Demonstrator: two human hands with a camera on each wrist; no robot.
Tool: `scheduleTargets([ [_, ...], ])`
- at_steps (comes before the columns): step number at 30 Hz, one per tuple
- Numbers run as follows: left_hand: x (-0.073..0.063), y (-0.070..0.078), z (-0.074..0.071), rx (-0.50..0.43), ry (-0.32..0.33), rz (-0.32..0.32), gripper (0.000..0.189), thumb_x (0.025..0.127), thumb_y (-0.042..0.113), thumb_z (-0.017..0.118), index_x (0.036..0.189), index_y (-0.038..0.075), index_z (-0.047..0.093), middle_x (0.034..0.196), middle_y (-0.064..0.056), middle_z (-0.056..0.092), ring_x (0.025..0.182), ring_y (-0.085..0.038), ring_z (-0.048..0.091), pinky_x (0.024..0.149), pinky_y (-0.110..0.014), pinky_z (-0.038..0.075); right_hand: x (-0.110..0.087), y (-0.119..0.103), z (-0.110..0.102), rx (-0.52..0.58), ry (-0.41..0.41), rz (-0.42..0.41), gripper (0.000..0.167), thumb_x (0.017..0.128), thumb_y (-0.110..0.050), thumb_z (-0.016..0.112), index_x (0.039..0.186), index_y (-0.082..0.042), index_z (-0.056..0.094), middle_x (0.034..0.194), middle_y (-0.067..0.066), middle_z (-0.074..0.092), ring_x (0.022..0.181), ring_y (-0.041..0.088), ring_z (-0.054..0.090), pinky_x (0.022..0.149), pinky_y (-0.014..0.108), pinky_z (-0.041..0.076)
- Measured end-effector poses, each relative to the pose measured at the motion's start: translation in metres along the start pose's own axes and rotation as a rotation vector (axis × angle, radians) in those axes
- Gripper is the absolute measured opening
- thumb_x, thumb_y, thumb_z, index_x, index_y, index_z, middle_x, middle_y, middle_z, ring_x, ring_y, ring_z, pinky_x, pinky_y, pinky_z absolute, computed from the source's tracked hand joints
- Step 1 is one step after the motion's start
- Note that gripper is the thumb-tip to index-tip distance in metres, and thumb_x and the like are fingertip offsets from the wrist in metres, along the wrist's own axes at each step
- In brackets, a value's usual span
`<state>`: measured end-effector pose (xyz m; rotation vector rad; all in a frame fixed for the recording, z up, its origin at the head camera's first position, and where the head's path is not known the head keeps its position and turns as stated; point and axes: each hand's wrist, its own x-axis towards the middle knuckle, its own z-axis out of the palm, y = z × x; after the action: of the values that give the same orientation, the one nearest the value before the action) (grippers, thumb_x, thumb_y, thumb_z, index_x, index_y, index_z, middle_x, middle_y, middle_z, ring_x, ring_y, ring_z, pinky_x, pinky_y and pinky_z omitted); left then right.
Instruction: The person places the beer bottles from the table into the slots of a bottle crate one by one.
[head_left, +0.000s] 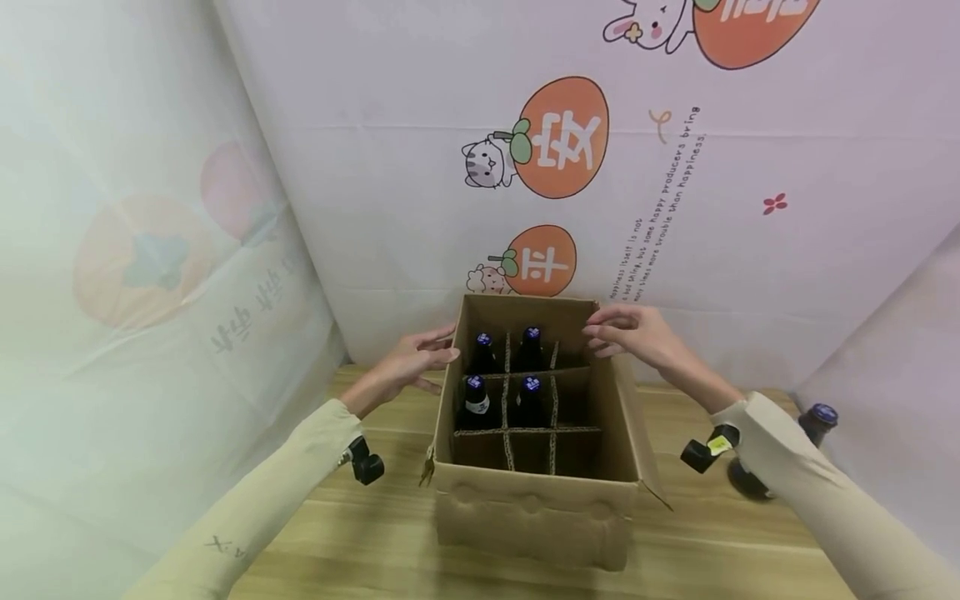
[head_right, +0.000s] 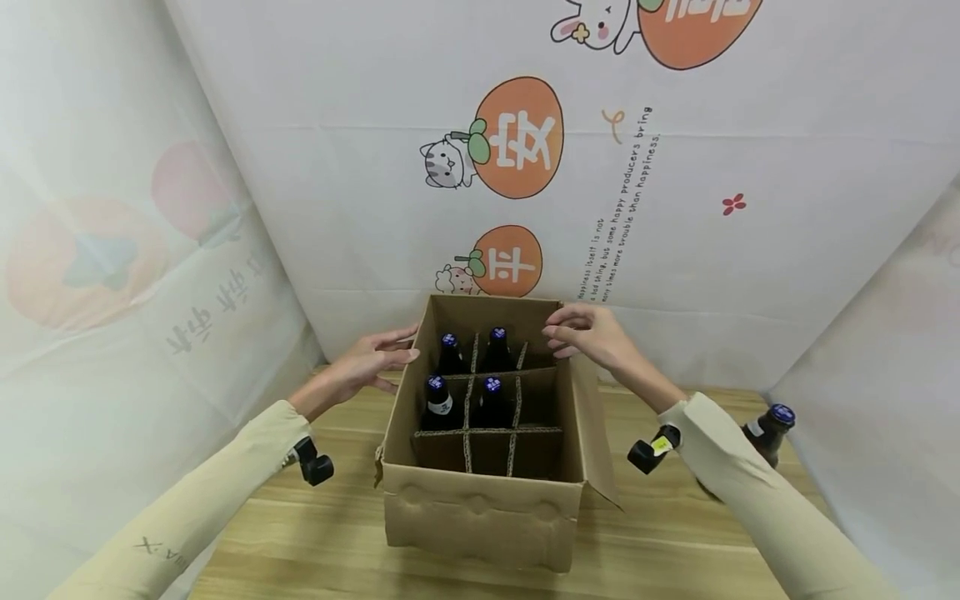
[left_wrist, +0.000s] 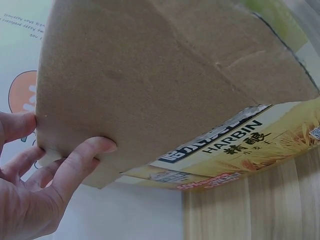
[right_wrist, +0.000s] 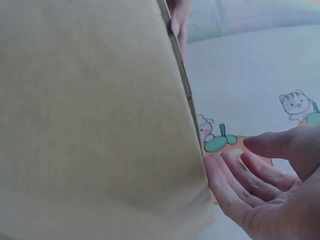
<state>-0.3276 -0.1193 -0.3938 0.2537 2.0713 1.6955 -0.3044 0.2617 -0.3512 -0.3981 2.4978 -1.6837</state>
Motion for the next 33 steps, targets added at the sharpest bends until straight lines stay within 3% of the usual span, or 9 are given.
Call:
scheduleTargets([
  [9,0.000,0.000,0.000,-0.005,0.000,0.003,0.068,0.105,0.020,0.063,0.166,0.018,0.031,0.168,-0.020,0.033,0.145,-0.051,0.044,0.091,-0.050,0.065,-0.013,0.014,-0.026,0.077,0.102,-0.039,0.039,0.104,-0.003,0.060,0.132,0.022,0.050,0.102,-0.007,0.078,0.088,0.010,0.076,0.081,0.038,0.068],
  [16,-0.002,0.002,0.000,0.000,0.002,0.003,0.069,0.105,0.021,0.064,0.166,0.018,0.031,0.168,-0.020,0.033,0.144,-0.051,0.044,0.091,-0.049,0.065,-0.024,0.028,-0.047,-0.034,0.189,0.016,0.041,0.105,-0.007,0.060,0.134,0.021,0.051,0.096,-0.021,0.074,0.085,-0.001,0.072,0.079,0.023,0.066],
  [19,-0.001,0.001,0.001,-0.003,0.003,0.003,0.069,0.105,0.021,0.064,0.165,0.019,0.032,0.167,-0.021,0.035,0.144,-0.051,0.045,0.091,-0.049,0.066,-0.029,0.037,-0.058,-0.109,0.254,0.002,0.040,0.105,-0.008,0.062,0.132,0.020,0.054,0.093,-0.025,0.072,0.082,-0.004,0.071,0.076,0.019,0.065],
  [22,0.000,0.000,0.001,-0.004,0.002,0.007,0.069,0.105,0.021,0.064,0.165,0.019,0.032,0.166,-0.022,0.036,0.143,-0.051,0.045,0.091,-0.049,0.066,-0.037,0.048,-0.070,-0.202,0.349,-0.035,0.035,0.103,-0.008,0.066,0.125,0.018,0.060,0.090,-0.023,0.073,0.078,-0.007,0.069,0.072,0.014,0.063],
  [25,0.000,0.000,0.002,-0.006,0.003,0.009,0.068,0.105,0.021,0.064,0.165,0.018,0.032,0.165,-0.022,0.037,0.143,-0.051,0.046,0.090,-0.049,0.066,-0.047,0.060,-0.083,-0.330,0.442,-0.047,0.030,0.102,-0.012,0.067,0.118,0.013,0.066,0.089,-0.011,0.077,0.074,-0.013,0.065,0.067,0.007,0.057],
  [28,-0.001,0.000,0.002,-0.007,0.008,0.007,0.068,0.105,0.020,0.064,0.165,0.019,0.032,0.165,-0.021,0.038,0.143,-0.051,0.046,0.089,-0.048,0.066,-0.058,0.071,-0.095,-0.451,0.519,-0.006,0.027,0.104,-0.016,0.064,0.116,0.008,0.069,0.094,0.004,0.078,0.073,-0.019,0.057,0.065,0.003,0.047],
  [31,-0.001,0.000,0.002,-0.002,0.010,0.006,0.068,0.105,0.021,0.064,0.165,0.019,0.032,0.166,-0.021,0.037,0.143,-0.050,0.046,0.089,-0.048,0.066,-0.067,0.085,-0.105,-0.510,0.627,0.039,0.027,0.105,-0.016,0.060,0.116,0.006,0.069,0.091,-0.004,0.074,0.072,-0.021,0.050,0.062,0.005,0.044],
  [33,-0.001,0.000,0.002,0.002,0.011,0.005,0.068,0.105,0.021,0.063,0.165,0.019,0.032,0.166,-0.020,0.037,0.143,-0.050,0.046,0.090,-0.048,0.066,-0.071,0.095,-0.109,-0.524,0.721,0.084,0.028,0.105,-0.016,0.057,0.119,0.005,0.069,0.096,0.001,0.073,0.073,-0.020,0.046,0.066,0.007,0.041],
])
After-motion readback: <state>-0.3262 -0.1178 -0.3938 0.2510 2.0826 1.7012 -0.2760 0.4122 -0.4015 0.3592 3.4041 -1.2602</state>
